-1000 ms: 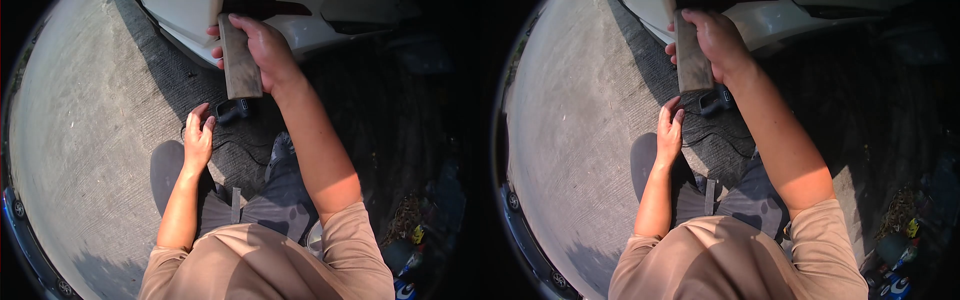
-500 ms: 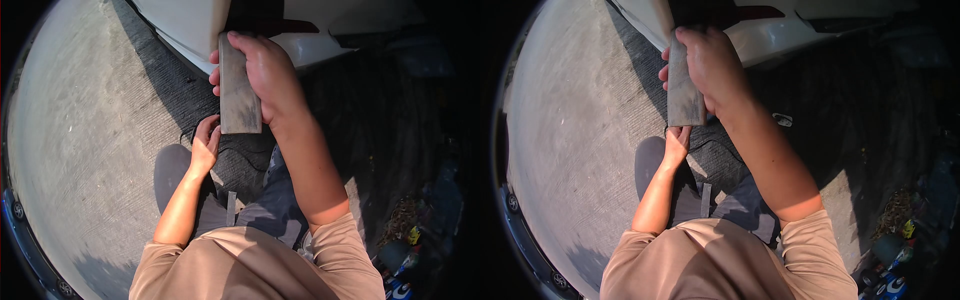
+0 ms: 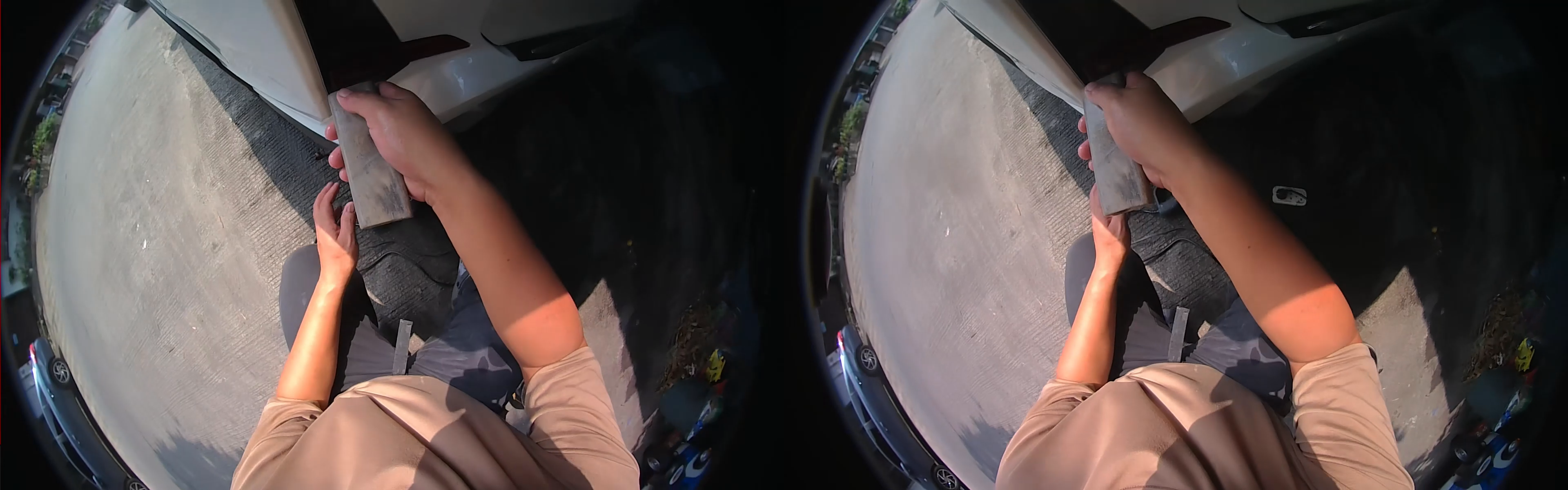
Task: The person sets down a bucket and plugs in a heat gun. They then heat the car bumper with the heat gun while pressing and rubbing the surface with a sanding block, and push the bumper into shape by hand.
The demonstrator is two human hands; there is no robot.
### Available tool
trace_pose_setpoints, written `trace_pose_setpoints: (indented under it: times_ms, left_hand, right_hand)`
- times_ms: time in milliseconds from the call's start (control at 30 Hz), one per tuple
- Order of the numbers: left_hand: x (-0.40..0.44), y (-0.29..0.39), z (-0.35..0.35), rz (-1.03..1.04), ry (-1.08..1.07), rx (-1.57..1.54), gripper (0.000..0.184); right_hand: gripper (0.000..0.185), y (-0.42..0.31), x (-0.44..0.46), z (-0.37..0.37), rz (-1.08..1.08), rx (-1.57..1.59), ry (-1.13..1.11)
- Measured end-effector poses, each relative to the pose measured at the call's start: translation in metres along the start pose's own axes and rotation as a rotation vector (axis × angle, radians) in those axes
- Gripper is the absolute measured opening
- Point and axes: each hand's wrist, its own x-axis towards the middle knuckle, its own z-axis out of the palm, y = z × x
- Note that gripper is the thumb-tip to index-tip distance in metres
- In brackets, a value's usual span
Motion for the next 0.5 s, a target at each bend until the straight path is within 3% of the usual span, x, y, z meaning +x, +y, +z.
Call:
trace_pose_setpoints:
  times_ms: [133, 233, 333, 433, 500]
  left_hand:
    - [0.032, 0.015, -0.013, 0.143, 0.179, -0.004, 0.052]
    - [0.079, 0.055, -0.032, 0.292, 0.258, -0.044, 0.060]
    - [0.127, 0.110, -0.047, 0.531, 0.322, 0.027, 0.068]
    - [0.163, 0.167, -0.057, 0.640, 0.302, -0.012, 0.077]
    - [0.182, 0.179, -0.062, 0.756, 0.353, 0.177, 0.082]
  right_hand:
    - [0.029, -0.001, -0.035, -0.010, 0.034, -0.139, 0.083]
    - [0.036, 0.001, -0.051, -0.014, -0.101, -0.365, 0.072]
    - [0.035, 0.021, -0.063, -0.024, -0.389, -0.819, 0.165]
    - [0.032, 0.018, -0.089, -0.025, -0.402, -1.005, 0.114]
    - [0.031, 0.022, -0.099, -0.023, -0.381, -1.018, 0.116]
